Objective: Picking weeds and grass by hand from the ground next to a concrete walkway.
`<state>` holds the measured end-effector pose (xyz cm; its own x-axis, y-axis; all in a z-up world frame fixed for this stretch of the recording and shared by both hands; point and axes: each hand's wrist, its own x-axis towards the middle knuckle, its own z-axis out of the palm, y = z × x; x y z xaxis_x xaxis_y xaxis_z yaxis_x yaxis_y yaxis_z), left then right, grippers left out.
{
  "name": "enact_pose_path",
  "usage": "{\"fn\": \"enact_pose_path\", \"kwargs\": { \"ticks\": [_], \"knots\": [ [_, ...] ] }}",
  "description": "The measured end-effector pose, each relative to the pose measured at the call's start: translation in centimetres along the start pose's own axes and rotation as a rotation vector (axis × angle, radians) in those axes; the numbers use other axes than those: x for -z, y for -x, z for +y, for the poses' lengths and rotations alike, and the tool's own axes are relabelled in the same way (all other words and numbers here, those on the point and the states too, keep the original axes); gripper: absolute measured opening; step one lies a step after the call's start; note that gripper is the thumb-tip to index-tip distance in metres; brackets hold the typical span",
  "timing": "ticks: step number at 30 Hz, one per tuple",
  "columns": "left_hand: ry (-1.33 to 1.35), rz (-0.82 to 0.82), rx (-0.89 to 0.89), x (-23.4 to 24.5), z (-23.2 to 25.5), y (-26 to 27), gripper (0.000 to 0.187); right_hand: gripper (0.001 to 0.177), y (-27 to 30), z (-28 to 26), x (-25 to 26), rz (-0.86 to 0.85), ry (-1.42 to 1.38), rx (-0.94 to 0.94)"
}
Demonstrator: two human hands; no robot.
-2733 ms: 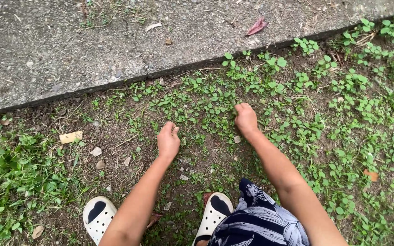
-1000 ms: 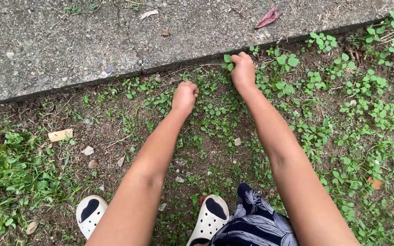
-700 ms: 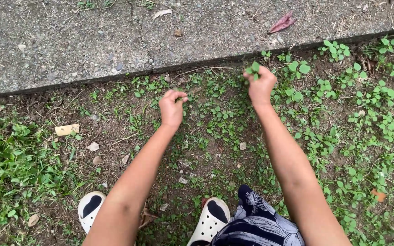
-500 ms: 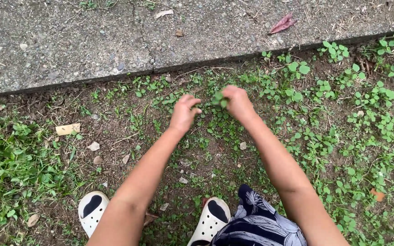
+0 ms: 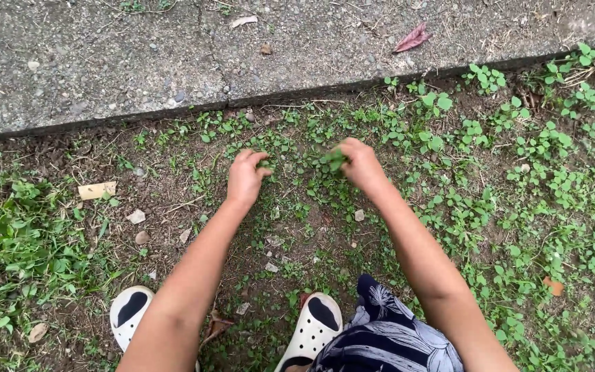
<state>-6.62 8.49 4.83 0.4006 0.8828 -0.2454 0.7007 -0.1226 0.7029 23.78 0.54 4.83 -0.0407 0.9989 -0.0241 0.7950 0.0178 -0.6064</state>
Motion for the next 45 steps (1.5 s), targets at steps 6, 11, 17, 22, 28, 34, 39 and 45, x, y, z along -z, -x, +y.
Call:
{"fn": "enact_pose_path", "kwargs": {
  "ticks": [6, 11, 17, 22, 28, 34, 39, 45],
  "knots": [
    [-0.084, 0.090, -0.153, -6.4, -4.0, 0.1, 0.013, 0.021, 0.9, 2.7, -6.2, -0.124, 0.188, 0.080],
    [0.184, 0.088, 0.087, -1.6, -2.1, 1.8, 0.003, 0.020, 1.2, 1.7, -1.4, 0.328, -0.176, -0.214],
    [0.315, 0.171, 0.117, -2.3, -1.4, 5.7, 0.003, 0.019, 4.1, 8.4, 2.6, 0.623, -0.075, -0.441],
    [0.500, -0.011, 0.234, -3.5, 3.3, 9.1, 0.005, 0.052, 1.1, 7.7, 1.9, 0.350, 0.028, -0.462],
    [0.442, 0.052, 0.138, -2.5, 2.7, 10.0, 0.007, 0.022, -1.3, 8.5, 0.6, 0.581, 0.229, -0.216],
    [0.441, 0.064, 0.221, -1.5, 1.1, 11.0, 0.006, 0.021, -3.1, 3.9, 2.0, 0.582, 0.048, -0.244],
    [0.437, 0.049, 0.213, -2.6, 0.7, 12.6, 0.010, 0.021, -5.8, 11.4, -1.7, 0.441, 0.251, -0.062],
    [0.380, 0.065, 0.209, -0.5, 0.3, 12.3, 0.008, 0.018, -5.5, 10.2, -2.3, 0.662, -0.060, -0.324]
  ]
}}
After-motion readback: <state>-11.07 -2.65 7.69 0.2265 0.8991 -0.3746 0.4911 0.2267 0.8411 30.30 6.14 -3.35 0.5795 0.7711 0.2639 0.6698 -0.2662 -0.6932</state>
